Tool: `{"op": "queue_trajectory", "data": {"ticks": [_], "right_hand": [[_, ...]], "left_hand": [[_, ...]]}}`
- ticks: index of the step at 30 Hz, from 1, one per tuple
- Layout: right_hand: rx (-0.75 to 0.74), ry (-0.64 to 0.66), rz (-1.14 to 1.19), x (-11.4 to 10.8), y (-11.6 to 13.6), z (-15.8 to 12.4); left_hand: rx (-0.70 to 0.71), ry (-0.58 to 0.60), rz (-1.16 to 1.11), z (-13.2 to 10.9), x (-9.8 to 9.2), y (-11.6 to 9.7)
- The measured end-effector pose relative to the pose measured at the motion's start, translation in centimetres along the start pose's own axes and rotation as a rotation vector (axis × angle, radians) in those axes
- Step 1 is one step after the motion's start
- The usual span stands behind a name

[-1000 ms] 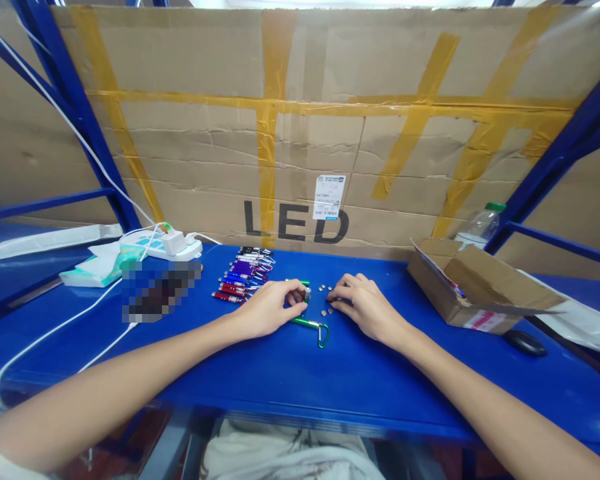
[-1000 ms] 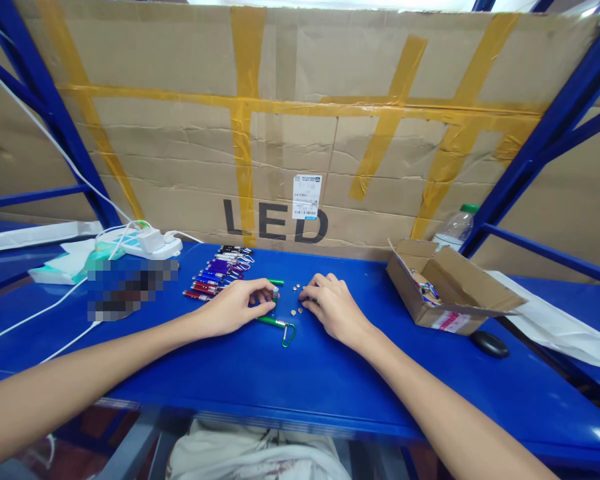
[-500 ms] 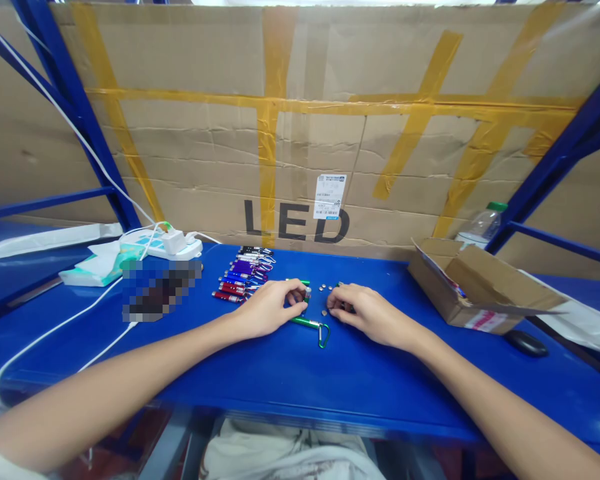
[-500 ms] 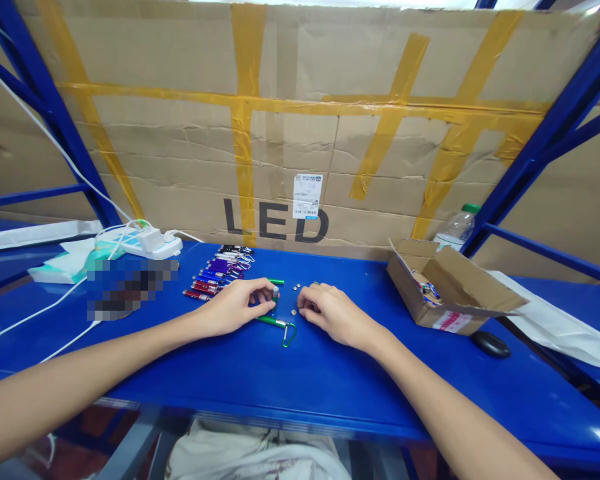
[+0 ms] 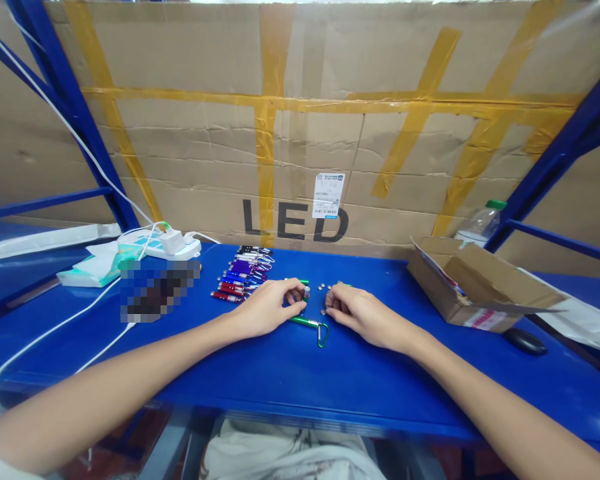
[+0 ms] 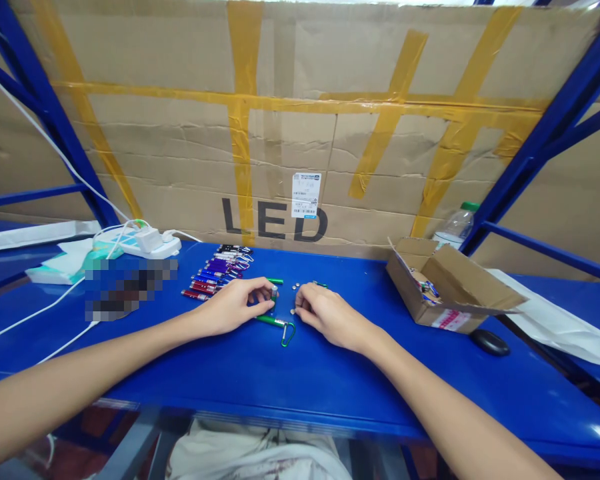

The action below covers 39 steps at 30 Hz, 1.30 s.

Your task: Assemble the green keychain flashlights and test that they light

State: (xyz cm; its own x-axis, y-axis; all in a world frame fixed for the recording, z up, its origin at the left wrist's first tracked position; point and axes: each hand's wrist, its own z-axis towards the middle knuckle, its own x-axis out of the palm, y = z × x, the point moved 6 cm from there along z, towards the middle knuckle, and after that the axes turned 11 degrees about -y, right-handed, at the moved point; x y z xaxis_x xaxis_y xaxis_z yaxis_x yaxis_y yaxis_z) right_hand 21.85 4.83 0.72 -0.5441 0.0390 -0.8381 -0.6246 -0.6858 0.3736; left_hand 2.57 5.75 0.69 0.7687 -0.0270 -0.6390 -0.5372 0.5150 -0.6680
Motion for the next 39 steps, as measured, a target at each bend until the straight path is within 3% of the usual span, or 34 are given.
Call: {"op": "queue_trajectory", "data": {"ticks": [6,39], "right_hand": [[-0.068,-0.006,0.034,0.5,0.4,0.0],[-0.091,0.003,0.104,1.2,0.5,0.2]], "left_hand": [[0.007,-0.001,0.007,0.0,0.0,0.1],[-0.003,-0.01,-0.012,0.1,0.1,0.3]]}}
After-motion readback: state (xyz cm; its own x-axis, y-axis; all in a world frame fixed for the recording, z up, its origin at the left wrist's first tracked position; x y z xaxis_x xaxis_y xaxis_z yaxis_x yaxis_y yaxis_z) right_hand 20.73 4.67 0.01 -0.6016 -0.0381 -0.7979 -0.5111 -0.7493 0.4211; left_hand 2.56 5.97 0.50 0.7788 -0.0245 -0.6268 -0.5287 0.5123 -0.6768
